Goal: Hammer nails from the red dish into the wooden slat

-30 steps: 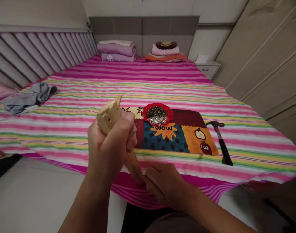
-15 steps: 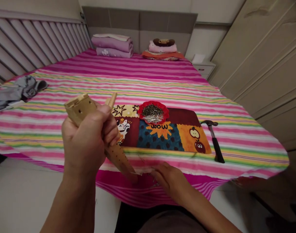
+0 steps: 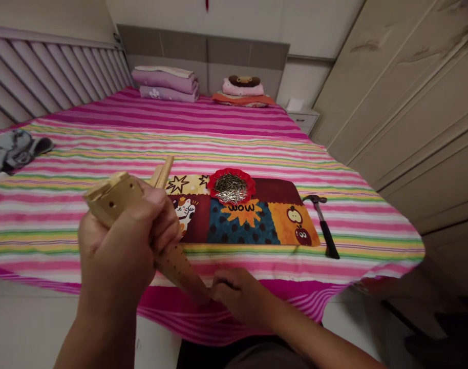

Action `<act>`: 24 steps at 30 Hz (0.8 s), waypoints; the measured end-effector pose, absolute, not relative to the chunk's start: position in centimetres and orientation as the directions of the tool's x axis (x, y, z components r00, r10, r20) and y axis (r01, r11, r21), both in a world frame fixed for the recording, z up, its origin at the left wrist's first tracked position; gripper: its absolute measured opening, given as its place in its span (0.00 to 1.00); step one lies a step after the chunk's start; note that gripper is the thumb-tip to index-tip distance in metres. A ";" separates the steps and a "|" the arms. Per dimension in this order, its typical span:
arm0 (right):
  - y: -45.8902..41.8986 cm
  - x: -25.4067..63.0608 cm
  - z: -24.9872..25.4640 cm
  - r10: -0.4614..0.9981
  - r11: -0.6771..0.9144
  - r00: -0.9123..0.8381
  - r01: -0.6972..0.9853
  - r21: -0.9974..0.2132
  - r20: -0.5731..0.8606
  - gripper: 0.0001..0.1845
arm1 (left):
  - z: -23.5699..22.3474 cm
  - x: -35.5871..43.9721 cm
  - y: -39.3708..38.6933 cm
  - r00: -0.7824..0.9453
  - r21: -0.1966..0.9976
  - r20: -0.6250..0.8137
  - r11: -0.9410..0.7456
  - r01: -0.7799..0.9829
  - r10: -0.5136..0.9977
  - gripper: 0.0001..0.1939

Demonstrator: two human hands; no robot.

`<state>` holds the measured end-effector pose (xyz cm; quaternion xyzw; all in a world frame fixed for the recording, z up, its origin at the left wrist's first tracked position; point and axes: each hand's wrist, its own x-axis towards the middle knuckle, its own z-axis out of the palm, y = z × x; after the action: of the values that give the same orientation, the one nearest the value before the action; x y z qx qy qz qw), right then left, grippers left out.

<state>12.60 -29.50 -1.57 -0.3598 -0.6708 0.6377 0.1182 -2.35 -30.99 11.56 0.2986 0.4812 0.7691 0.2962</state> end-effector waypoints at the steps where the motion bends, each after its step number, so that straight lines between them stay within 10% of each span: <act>1: -29.3 12.9 -2.0 0.605 -0.196 -0.703 0.323 -0.926 -0.374 0.09 | 11.5 -2.7 -31.1 -0.656 0.918 0.157 -0.354 -0.179 0.739 0.10; 6: -28.7 14.9 -5.1 0.623 -0.373 -0.601 0.335 -0.865 -0.501 0.09 | 11.1 -5.7 -31.5 -0.694 0.915 0.066 -0.321 -0.245 0.717 0.13; 12: -29.6 16.4 -8.6 0.791 -0.123 -0.543 0.307 -0.944 -0.280 0.11 | 7.3 -5.9 -32.1 -0.746 0.967 0.090 -0.236 -0.092 0.660 0.10; 20: -28.9 18.7 -9.6 0.820 0.129 -0.562 0.359 -0.924 -0.105 0.11 | -4.1 -4.7 -33.4 -0.624 0.974 -0.225 0.170 -0.148 0.748 0.20; 24: -29.9 19.2 -9.6 0.784 0.206 -0.614 0.390 -0.898 -0.087 0.10 | -1.1 -8.8 -31.2 -0.737 0.926 -0.052 0.310 0.218 0.674 0.14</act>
<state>19.21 -29.91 -9.56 -0.3911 -0.7505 0.4939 0.1997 -8.81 -31.25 -1.15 0.2865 0.7780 0.5129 0.2224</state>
